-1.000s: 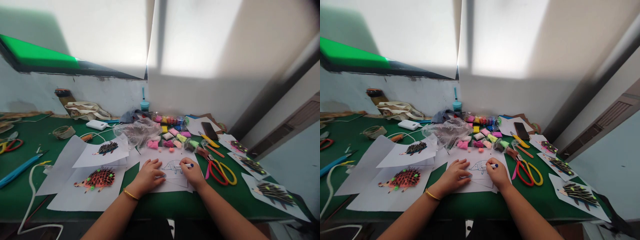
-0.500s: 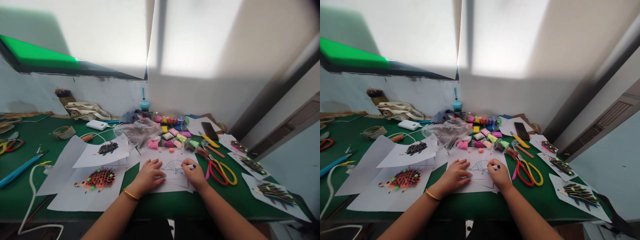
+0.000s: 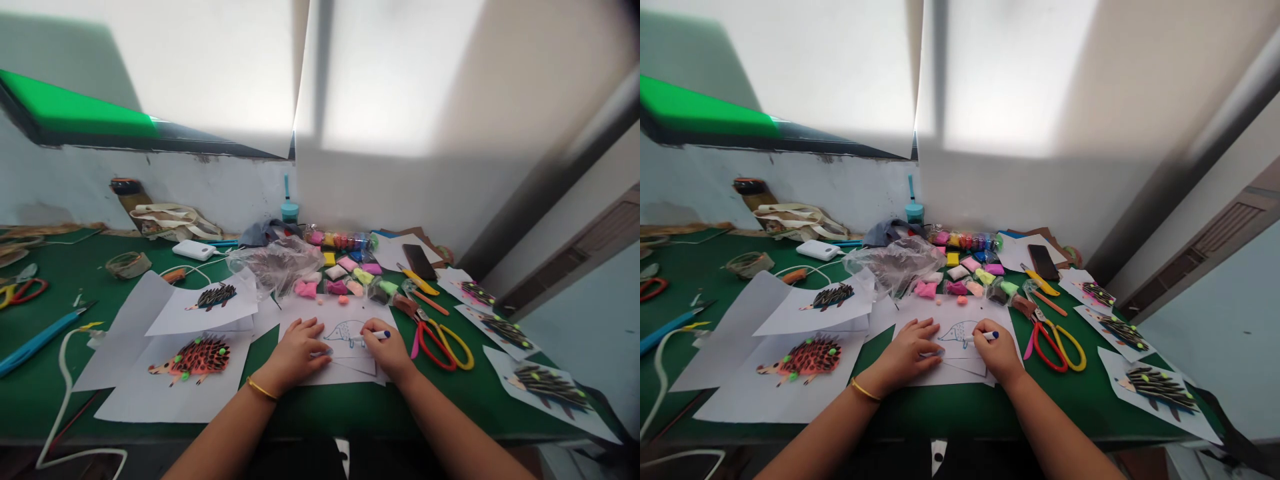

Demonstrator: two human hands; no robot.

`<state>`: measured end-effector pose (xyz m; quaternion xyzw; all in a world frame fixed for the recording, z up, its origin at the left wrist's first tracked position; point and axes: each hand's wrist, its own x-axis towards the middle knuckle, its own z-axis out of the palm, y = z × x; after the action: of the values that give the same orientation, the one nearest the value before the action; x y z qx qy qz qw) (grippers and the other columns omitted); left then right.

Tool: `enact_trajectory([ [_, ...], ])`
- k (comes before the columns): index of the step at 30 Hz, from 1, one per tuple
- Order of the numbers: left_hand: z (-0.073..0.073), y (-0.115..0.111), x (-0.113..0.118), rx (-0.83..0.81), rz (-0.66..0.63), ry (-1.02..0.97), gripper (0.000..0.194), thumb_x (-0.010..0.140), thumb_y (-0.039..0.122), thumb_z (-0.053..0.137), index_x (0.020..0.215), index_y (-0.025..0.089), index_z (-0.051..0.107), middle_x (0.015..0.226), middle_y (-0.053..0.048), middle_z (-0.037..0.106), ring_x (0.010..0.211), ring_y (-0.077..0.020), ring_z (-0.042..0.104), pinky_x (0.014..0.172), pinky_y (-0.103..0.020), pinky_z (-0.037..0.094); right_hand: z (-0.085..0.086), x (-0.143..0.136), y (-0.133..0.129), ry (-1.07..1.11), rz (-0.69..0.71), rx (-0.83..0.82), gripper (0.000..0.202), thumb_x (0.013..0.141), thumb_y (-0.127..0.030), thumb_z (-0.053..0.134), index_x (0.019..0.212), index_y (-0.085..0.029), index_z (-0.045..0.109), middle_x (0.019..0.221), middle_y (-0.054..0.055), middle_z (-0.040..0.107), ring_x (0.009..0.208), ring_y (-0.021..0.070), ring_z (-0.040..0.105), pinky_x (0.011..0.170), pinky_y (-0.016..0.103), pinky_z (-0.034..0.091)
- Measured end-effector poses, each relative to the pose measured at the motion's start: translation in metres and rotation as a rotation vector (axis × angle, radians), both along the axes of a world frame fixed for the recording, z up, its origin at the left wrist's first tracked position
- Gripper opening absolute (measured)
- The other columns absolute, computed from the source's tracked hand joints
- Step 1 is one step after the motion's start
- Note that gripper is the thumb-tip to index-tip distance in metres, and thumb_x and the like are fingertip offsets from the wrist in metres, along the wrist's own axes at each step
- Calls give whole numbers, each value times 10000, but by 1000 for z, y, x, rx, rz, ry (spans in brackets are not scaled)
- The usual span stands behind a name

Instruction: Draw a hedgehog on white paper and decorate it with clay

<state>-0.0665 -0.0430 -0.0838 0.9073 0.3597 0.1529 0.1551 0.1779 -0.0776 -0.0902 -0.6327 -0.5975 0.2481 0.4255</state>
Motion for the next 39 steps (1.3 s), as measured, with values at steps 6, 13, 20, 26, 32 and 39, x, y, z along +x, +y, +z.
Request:
enact_trajectory([
  [6, -1, 1, 0, -2, -5, 0, 206, 831, 370, 695, 1022, 318, 750, 1386, -64, 561, 1344, -328, 432, 1124, -558, 269, 2, 4, 0, -1, -85, -13, 158, 753, -269, 474, 659, -214, 589, 673, 1, 618, 692, 191, 561, 618, 274, 388],
  [13, 0, 0, 0, -4, -4, 2, 206, 830, 374, 695, 1019, 316, 751, 1388, -65, 560, 1341, -330, 434, 1123, -559, 268, 1, 4, -1, -5, -56, -21, 164, 766, -281, 477, 680, -218, 602, 693, -1, 635, 715, 197, 580, 638, 278, 401],
  [20, -1, 1, 0, 6, -3, -2, 207, 820, 371, 705, 1014, 318, 751, 1382, -60, 564, 1339, -329, 439, 1121, -554, 272, 2, 3, -1, -25, -50, -15, 174, 767, -297, 477, 680, -220, 606, 677, -3, 637, 702, 197, 584, 623, 276, 399],
  [26, 1, 0, 0, -1, -4, 2, 203, 825, 370, 701, 1016, 323, 751, 1384, -53, 562, 1342, -328, 434, 1126, -555, 270, 4, 3, -1, -26, -57, -23, 167, 766, -277, 469, 674, -220, 596, 686, -4, 636, 709, 195, 582, 636, 275, 400],
  [32, 0, 0, 0, 3, -4, -2, 208, 822, 372, 702, 1018, 323, 753, 1381, -58, 564, 1338, -333, 438, 1127, -554, 281, 2, 3, -1, -18, -50, 11, 164, 767, -275, 475, 671, -220, 595, 673, -5, 630, 700, 193, 581, 636, 276, 402],
  [39, -2, 1, -1, 9, -9, -2, 208, 837, 387, 687, 1023, 321, 749, 1388, -56, 559, 1338, -326, 439, 1127, -552, 272, 0, 4, 0, -21, -36, -4, 176, 783, -300, 476, 702, -220, 610, 696, -2, 640, 720, 197, 588, 639, 276, 405],
])
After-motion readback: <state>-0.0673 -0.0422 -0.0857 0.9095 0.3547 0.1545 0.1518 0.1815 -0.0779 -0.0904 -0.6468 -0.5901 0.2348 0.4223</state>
